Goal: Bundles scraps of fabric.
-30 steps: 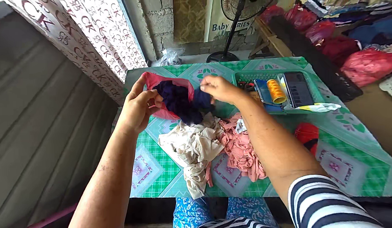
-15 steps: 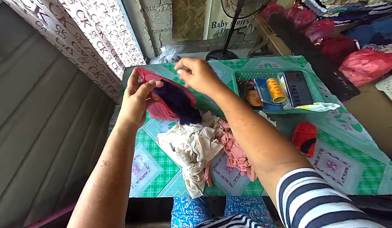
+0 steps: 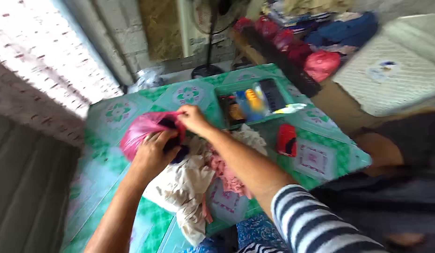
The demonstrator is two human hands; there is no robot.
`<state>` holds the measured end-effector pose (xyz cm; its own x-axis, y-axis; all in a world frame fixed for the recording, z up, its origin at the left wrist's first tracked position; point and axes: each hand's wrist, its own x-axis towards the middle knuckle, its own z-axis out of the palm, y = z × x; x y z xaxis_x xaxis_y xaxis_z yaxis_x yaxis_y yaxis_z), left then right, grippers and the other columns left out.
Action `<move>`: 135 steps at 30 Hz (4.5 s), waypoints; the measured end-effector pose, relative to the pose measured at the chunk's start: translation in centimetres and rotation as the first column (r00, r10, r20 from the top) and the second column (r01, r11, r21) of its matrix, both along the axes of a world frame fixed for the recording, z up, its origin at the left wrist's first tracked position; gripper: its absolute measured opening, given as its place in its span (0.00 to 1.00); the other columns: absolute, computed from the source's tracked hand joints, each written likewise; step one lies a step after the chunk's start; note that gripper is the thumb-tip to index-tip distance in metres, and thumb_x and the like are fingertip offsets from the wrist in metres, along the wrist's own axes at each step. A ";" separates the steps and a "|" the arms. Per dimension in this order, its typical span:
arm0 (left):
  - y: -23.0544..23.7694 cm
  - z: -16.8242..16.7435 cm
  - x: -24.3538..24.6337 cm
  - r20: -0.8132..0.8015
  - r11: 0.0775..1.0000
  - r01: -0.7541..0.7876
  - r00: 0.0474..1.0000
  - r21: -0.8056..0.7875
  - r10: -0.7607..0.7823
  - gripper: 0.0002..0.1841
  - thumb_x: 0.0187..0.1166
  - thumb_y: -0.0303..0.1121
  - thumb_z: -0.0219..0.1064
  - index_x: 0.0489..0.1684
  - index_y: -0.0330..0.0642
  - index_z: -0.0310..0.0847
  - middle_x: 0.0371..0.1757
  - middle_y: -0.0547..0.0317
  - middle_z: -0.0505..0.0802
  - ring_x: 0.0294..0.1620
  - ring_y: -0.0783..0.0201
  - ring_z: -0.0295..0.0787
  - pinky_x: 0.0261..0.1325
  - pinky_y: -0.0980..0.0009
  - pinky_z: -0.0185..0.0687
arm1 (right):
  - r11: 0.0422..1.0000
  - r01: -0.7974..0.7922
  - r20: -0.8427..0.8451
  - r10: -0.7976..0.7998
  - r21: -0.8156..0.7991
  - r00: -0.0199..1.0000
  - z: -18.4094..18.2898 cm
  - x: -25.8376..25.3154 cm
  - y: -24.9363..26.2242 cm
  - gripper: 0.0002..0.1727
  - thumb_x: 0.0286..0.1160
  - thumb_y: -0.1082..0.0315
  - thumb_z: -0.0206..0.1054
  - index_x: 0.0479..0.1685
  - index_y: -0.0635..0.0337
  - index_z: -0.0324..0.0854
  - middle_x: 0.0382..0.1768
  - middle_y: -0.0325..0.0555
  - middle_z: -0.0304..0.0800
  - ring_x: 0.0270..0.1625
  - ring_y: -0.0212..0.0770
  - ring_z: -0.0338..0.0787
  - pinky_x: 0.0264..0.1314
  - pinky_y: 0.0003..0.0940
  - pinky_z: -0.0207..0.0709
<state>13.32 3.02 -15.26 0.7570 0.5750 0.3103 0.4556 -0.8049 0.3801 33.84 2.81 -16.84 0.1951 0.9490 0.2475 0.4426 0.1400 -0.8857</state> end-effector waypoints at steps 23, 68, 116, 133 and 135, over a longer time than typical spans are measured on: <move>5.4 2.5 2.0 -0.162 0.784 -0.620 0.778 -0.041 0.607 0.27 0.84 0.35 0.68 0.72 0.21 0.69 0.69 0.14 0.78 0.72 0.16 0.73 0.66 0.20 0.65 | 0.963 -0.158 0.127 0.189 -0.219 0.974 0.1 -0.8 -0.1 0.20 0.73 0.80 0.68 0.65 0.71 0.81 0.55 0.67 0.90 0.60 0.61 0.90 0.62 0.59 0.81; 10.6 7.7 5.6 -0.208 0.946 -0.137 0.957 0.295 0.203 0.16 0.86 0.28 0.56 0.60 0.33 0.87 0.60 0.19 0.86 0.63 0.17 0.82 0.57 0.19 0.71 | 0.993 0.034 0.640 0.048 -0.116 0.767 9.2 7.5 -6.9 0.16 0.87 0.72 0.55 0.61 0.63 0.87 0.59 0.59 0.91 0.66 0.60 0.88 0.65 0.62 0.78; 10.9 4.8 11.3 0.368 0.815 0.201 0.930 -0.544 0.016 0.10 0.82 0.38 0.48 0.46 0.48 0.74 0.25 0.72 0.87 0.24 0.73 0.88 0.31 0.75 0.87 | 0.954 -0.109 0.038 0.103 0.281 0.994 5.6 7.2 -0.6 0.17 0.90 0.74 0.51 0.60 0.79 0.80 0.51 0.69 0.89 0.58 0.57 0.90 0.65 0.52 0.78; 7.4 1.8 8.9 0.239 0.924 0.207 0.926 0.321 -0.291 0.14 0.81 0.35 0.64 0.39 0.29 0.84 0.54 0.34 0.90 0.57 0.46 0.89 0.59 0.59 0.84 | 0.967 -0.253 -0.375 0.247 0.035 0.893 4.7 7.3 -0.1 0.05 0.79 0.78 0.67 0.40 0.76 0.81 0.23 0.40 0.76 0.22 0.24 0.71 0.29 0.20 0.68; 7.3 1.5 8.9 0.250 0.912 0.214 0.917 0.351 -0.311 0.13 0.82 0.34 0.63 0.40 0.30 0.84 0.50 0.36 0.93 0.54 0.49 0.92 0.55 0.60 0.85 | 0.962 -0.273 -0.358 0.260 0.015 0.897 4.7 7.3 -0.2 0.04 0.77 0.80 0.66 0.41 0.76 0.80 0.24 0.40 0.76 0.22 0.24 0.71 0.28 0.19 0.68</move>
<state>22.24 10.28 -13.79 0.7124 0.2051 0.6712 0.1177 -0.9777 0.1739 41.10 2.56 -12.17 0.0023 0.9845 0.1752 0.0505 0.1748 -0.9833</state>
